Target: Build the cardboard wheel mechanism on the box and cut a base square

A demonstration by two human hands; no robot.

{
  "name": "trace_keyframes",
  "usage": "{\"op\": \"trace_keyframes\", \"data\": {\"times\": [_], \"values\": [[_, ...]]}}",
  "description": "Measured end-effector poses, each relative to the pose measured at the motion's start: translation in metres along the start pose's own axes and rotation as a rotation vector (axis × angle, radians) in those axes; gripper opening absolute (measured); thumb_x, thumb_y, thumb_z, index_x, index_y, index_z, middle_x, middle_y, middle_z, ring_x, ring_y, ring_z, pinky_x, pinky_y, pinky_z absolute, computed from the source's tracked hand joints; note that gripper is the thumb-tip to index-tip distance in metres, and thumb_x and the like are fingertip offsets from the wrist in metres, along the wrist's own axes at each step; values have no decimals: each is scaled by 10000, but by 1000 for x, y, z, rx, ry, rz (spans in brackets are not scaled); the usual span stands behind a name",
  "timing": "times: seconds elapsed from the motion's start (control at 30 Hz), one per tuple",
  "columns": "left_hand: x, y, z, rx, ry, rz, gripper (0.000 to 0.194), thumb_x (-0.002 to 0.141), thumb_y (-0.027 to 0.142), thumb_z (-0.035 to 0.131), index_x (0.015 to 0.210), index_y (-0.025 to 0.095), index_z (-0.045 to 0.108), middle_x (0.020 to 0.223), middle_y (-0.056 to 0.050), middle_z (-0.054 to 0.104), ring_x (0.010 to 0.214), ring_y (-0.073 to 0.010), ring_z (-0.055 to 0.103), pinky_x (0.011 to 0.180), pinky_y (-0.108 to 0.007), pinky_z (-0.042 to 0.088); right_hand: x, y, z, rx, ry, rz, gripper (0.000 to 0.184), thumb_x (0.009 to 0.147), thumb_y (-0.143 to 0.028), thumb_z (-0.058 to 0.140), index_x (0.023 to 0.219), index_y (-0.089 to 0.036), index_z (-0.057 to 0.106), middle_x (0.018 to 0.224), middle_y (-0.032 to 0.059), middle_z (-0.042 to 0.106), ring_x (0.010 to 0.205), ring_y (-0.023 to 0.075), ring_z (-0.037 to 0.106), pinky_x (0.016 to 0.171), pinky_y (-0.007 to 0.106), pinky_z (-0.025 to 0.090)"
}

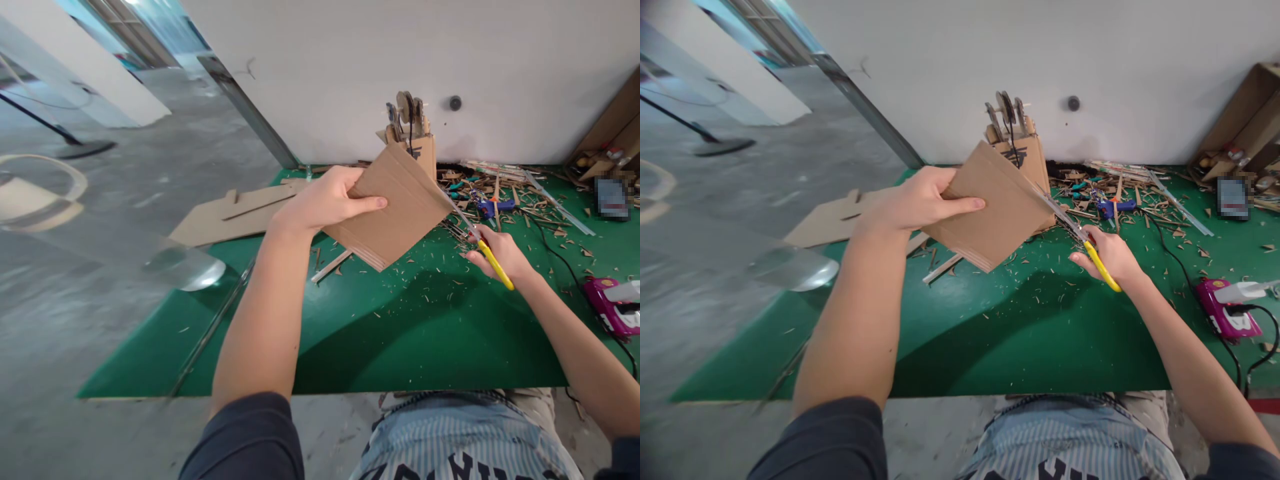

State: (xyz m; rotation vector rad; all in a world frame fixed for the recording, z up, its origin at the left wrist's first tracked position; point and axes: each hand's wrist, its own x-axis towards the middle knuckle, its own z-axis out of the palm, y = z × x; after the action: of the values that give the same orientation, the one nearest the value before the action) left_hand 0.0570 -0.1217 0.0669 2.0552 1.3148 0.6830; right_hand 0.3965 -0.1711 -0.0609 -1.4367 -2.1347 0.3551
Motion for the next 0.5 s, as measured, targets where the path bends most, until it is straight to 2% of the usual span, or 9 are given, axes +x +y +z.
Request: {"op": "trace_keyframes", "data": {"times": [0.17,0.33,0.5], "values": [[-2,-1,-5,-73,71,-13,539,692,547,783,1072,173,703,1198,-119,768,1086,-328,716,843,-379,601,0,-1,-1,-28,-16,25,723,870,-746,505,1264,-145,587,961,153,765,847,344,756,736,405,541],[0,0,-1,-27,29,-16,539,706,551,763,1084,170,712,1156,-118,771,1043,-335,726,835,-407,612,0,-5,-2,-8,-16,20,716,867,-738,516,1271,-151,579,980,144,771,861,339,759,749,398,546],[0,0,0,-41,48,-6,551,710,551,760,1101,166,712,1174,-115,762,1068,-333,723,847,-400,614,0,-4,-1,-48,3,35,700,878,-724,520,1276,-151,577,987,132,778,836,336,754,716,386,529]]}}
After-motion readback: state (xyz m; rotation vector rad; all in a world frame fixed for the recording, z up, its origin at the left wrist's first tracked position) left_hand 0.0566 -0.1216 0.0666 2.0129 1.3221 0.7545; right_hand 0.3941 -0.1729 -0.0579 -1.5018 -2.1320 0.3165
